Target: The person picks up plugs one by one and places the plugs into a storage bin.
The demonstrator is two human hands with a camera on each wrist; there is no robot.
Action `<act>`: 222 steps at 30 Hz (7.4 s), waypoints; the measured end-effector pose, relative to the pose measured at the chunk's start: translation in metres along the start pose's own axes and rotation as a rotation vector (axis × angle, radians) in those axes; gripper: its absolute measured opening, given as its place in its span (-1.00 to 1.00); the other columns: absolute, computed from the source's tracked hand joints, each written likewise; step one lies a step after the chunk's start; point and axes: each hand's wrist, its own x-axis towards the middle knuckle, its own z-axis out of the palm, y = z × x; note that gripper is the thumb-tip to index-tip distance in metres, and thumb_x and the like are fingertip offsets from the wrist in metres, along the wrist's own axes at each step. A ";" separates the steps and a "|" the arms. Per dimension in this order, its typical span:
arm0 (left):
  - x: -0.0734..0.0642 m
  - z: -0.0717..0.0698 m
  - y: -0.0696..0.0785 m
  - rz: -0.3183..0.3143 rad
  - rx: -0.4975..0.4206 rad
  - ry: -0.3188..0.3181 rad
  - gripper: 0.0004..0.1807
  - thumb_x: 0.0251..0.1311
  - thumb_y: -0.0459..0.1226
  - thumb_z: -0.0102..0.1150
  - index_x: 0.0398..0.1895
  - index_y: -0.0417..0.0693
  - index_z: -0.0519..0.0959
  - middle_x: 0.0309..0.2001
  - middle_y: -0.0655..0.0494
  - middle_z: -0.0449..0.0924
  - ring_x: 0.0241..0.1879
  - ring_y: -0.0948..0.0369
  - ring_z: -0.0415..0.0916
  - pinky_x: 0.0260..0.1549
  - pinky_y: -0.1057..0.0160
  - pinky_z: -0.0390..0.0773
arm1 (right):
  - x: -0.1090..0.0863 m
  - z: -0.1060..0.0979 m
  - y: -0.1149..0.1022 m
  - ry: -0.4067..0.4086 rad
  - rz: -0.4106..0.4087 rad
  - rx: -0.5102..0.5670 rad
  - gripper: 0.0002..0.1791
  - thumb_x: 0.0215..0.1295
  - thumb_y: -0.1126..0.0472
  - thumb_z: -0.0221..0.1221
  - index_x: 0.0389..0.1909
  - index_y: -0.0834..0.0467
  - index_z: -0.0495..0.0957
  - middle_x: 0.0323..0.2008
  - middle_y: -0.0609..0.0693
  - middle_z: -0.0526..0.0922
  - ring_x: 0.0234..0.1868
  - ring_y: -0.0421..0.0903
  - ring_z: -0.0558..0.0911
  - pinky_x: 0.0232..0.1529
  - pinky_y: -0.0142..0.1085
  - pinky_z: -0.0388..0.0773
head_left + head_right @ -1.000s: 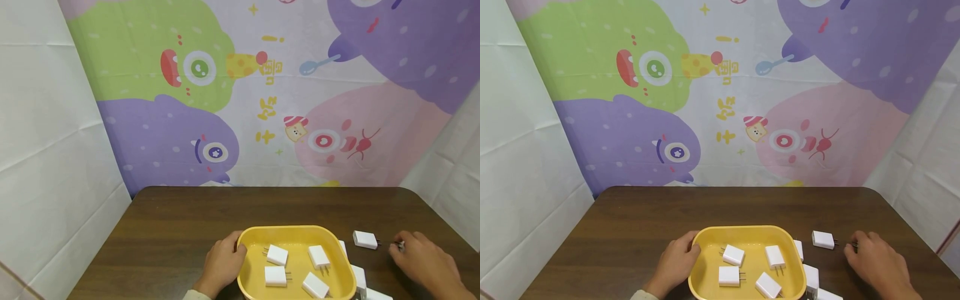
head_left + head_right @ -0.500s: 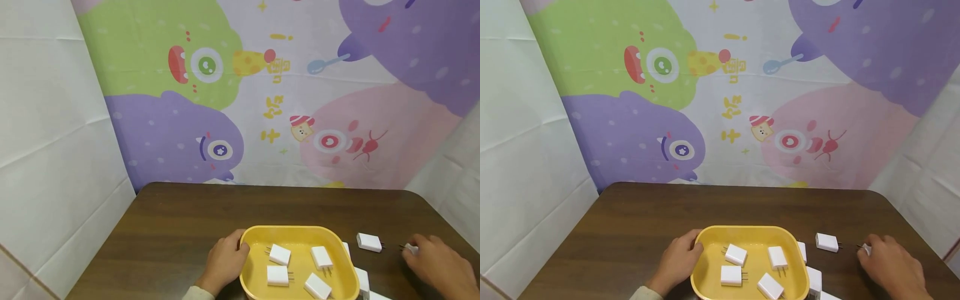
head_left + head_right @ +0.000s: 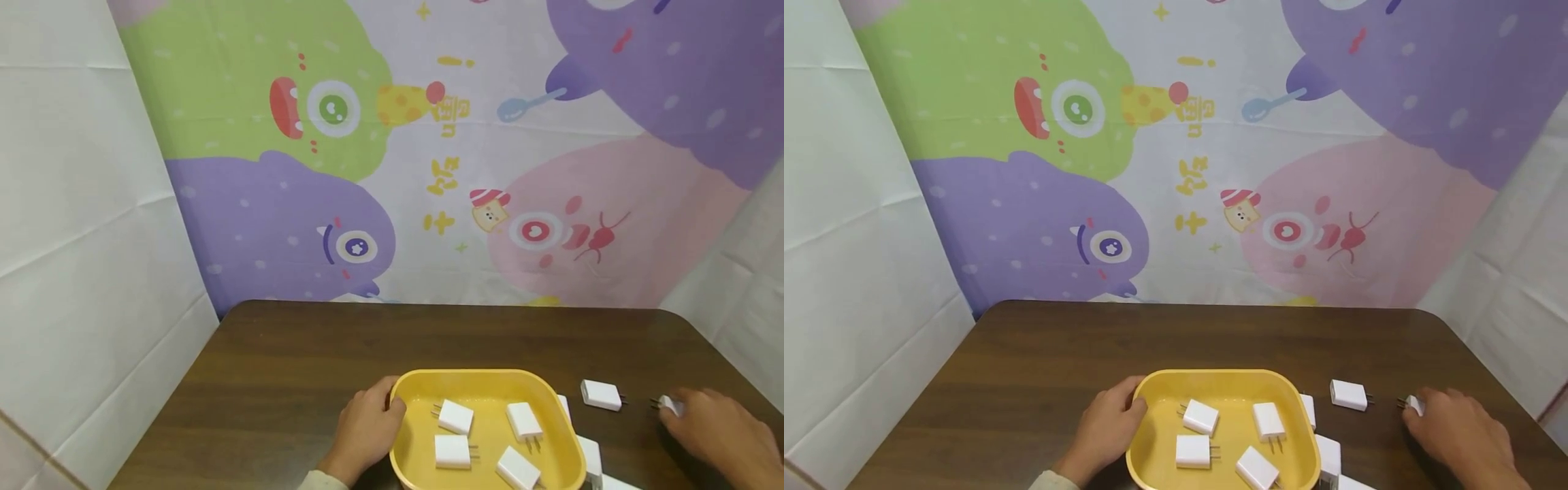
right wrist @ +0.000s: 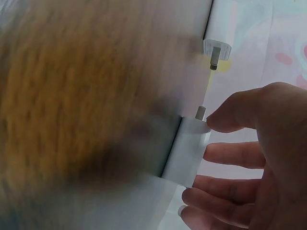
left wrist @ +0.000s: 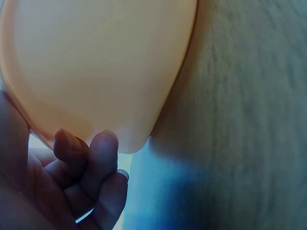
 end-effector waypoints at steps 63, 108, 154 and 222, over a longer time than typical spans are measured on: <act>0.000 -0.001 0.001 0.001 0.012 0.022 -0.65 0.33 -0.17 0.04 0.12 0.14 0.64 -0.15 0.24 0.70 -0.26 0.24 0.57 -0.21 -0.05 0.52 | -0.001 -0.008 -0.024 0.013 0.099 0.036 -0.29 0.26 -0.14 0.19 0.08 0.44 0.42 -0.14 0.48 0.54 -0.31 0.26 0.57 -0.47 0.22 0.46; 0.001 0.000 -0.001 -0.007 -0.007 -0.007 -0.66 0.37 -0.15 0.03 0.14 0.17 0.63 -0.14 0.26 0.70 -0.28 0.29 0.56 -0.20 -0.03 0.51 | -0.010 -0.014 -0.071 0.117 -0.007 0.204 -0.22 0.29 -0.32 0.18 0.15 0.32 0.52 -0.04 0.35 0.63 -0.16 0.22 0.63 -0.26 0.19 0.53; -0.001 0.000 0.001 0.002 -0.012 0.006 -0.67 0.35 -0.17 0.05 0.11 0.12 0.64 -0.21 0.28 0.68 -0.34 0.30 0.53 -0.24 -0.01 0.50 | -0.030 -0.025 -0.128 0.169 -0.122 0.340 -0.38 0.25 -0.23 0.30 0.13 0.14 0.56 -0.07 0.10 0.64 -0.27 -0.04 0.61 -0.30 -0.03 0.64; 0.000 0.000 0.001 -0.001 -0.004 0.006 -0.67 0.36 -0.16 0.04 0.12 0.12 0.64 -0.20 0.27 0.69 -0.34 0.30 0.53 -0.25 0.00 0.52 | -0.045 -0.031 -0.209 0.066 -0.521 0.280 -0.60 0.27 -0.27 0.25 0.05 -0.21 0.57 -0.10 -0.49 0.51 -0.20 -0.43 0.47 -0.17 -0.29 0.56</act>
